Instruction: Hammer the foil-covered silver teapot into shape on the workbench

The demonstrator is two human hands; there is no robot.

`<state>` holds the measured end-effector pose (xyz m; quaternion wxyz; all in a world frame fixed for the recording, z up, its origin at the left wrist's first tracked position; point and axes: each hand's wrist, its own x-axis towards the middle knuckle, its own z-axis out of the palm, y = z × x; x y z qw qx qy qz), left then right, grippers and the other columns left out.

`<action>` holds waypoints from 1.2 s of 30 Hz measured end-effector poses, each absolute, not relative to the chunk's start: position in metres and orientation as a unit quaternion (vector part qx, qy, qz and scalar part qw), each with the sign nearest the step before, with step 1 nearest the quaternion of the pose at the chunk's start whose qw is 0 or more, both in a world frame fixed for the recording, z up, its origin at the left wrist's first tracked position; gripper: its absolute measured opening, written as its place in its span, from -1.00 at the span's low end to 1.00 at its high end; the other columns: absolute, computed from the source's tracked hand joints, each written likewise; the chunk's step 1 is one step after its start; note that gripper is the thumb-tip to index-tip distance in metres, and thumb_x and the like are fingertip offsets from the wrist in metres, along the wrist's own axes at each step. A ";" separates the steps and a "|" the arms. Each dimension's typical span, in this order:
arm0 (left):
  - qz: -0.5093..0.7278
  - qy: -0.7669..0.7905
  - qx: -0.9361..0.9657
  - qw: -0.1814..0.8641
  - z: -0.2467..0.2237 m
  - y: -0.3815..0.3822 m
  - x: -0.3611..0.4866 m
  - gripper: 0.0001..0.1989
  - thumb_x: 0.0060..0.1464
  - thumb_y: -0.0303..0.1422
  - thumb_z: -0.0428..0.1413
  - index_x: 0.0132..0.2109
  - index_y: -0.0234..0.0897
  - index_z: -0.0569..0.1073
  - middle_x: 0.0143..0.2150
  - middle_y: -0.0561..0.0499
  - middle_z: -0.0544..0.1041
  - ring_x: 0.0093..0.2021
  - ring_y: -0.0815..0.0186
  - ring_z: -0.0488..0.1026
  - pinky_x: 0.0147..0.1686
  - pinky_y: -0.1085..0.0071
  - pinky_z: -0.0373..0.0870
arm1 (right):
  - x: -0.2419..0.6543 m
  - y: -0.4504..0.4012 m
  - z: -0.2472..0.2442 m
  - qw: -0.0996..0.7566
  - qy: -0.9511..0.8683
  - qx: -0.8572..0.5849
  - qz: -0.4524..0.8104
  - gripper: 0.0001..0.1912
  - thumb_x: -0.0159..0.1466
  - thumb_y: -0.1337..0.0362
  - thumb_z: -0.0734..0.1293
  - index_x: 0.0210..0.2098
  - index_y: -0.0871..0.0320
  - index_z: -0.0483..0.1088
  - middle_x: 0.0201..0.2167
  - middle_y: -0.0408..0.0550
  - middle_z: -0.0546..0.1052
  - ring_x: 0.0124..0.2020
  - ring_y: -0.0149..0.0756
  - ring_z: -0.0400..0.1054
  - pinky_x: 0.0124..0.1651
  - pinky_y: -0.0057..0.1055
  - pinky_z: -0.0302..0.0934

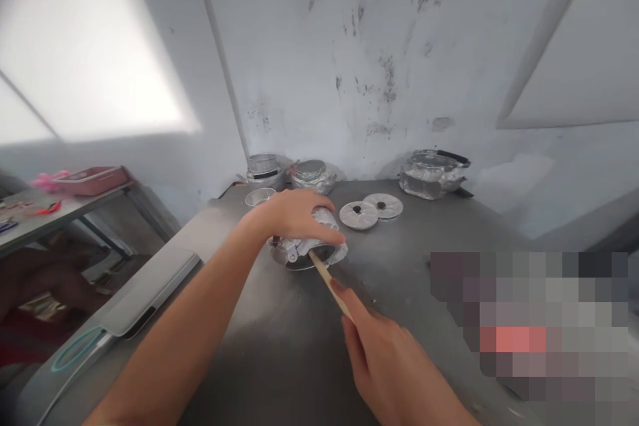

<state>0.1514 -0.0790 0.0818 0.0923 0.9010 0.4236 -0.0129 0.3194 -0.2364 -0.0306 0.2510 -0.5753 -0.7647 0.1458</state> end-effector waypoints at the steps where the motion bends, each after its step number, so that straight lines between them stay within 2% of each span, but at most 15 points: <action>1: -0.014 0.424 0.901 0.092 0.082 -0.079 0.151 -0.18 -0.08 0.30 0.02 0.25 0.03 0.33 0.24 0.03 0.40 0.11 -0.04 0.39 -0.03 0.17 0.38 | 0.319 -0.236 -0.031 0.247 -0.771 -0.569 0.143 -0.50 0.41 0.26 0.08 0.31 -0.09 0.20 -0.33 -0.08 0.65 -0.37 -0.10 0.58 -0.34 -0.28 0.44; 6: -0.016 0.423 0.901 0.097 0.082 -0.079 0.151 -0.19 -0.07 0.29 0.02 0.25 0.03 0.33 0.24 0.03 0.40 0.10 -0.04 0.39 -0.05 0.17 0.39 | 0.319 -0.235 -0.029 0.242 -0.769 -0.567 0.169 -0.48 0.43 0.25 0.05 0.35 -0.10 0.12 -0.35 -0.11 0.64 -0.38 -0.15 0.57 -0.33 -0.30 0.45; 10: -0.009 0.423 0.901 0.094 0.081 -0.078 0.152 -0.19 -0.09 0.29 0.02 0.23 0.01 0.36 0.17 0.02 0.45 0.05 -0.03 0.42 -0.05 0.15 0.39 | 0.320 -0.235 -0.029 0.259 -0.757 -0.572 0.183 -0.49 0.45 0.21 0.02 0.37 -0.05 0.07 -0.27 -0.05 0.63 -0.25 -0.15 0.58 -0.20 -0.28 0.44; 15: 0.007 0.415 0.904 0.102 0.080 -0.077 0.151 -0.20 -0.11 0.29 0.04 0.20 0.00 0.39 0.15 0.01 0.47 0.03 -0.03 0.43 -0.08 0.16 0.40 | 0.321 -0.236 -0.030 0.230 -0.759 -0.575 0.200 -0.51 0.45 0.24 0.03 0.34 -0.03 0.13 -0.41 -0.08 0.62 -0.43 -0.13 0.56 -0.28 -0.26 0.42; 19: 0.013 0.412 0.906 0.093 0.079 -0.076 0.150 -0.19 -0.11 0.31 0.03 0.19 -0.01 0.40 0.17 0.01 0.45 0.04 -0.02 0.42 -0.07 0.16 0.40 | 0.322 -0.236 -0.029 0.223 -0.756 -0.579 0.206 -0.52 0.46 0.22 0.02 0.34 -0.03 0.12 -0.29 -0.05 0.63 -0.32 -0.14 0.57 -0.19 -0.25 0.41; 24: 0.009 0.417 0.904 0.096 0.079 -0.076 0.150 -0.21 -0.10 0.29 0.04 0.20 0.00 0.40 0.14 0.04 0.47 0.02 -0.01 0.43 -0.07 0.16 0.40 | 0.324 -0.236 -0.032 0.273 -0.752 -0.572 0.183 -0.50 0.47 0.17 0.02 0.38 -0.04 0.02 -0.11 -0.03 0.61 -0.17 -0.18 0.56 -0.18 -0.32 0.40; 29: -0.001 0.419 0.903 0.096 0.081 -0.078 0.152 -0.18 -0.10 0.29 0.03 0.22 -0.01 0.37 0.20 0.02 0.43 0.07 -0.04 0.40 -0.04 0.17 0.38 | 0.322 -0.232 -0.035 0.201 -0.753 -0.593 0.200 -0.51 0.46 0.21 0.00 0.35 -0.01 0.09 -0.31 -0.08 0.64 -0.32 -0.14 0.58 -0.21 -0.29 0.41; 36: 0.004 0.425 0.900 0.096 0.082 -0.080 0.153 -0.20 -0.09 0.28 0.04 0.21 0.00 0.39 0.19 0.02 0.44 0.06 -0.03 0.42 -0.05 0.15 0.40 | 0.322 -0.235 -0.029 0.247 -0.756 -0.571 0.203 -0.51 0.46 0.22 0.01 0.36 -0.03 0.08 -0.21 -0.03 0.63 -0.28 -0.18 0.57 -0.18 -0.31 0.41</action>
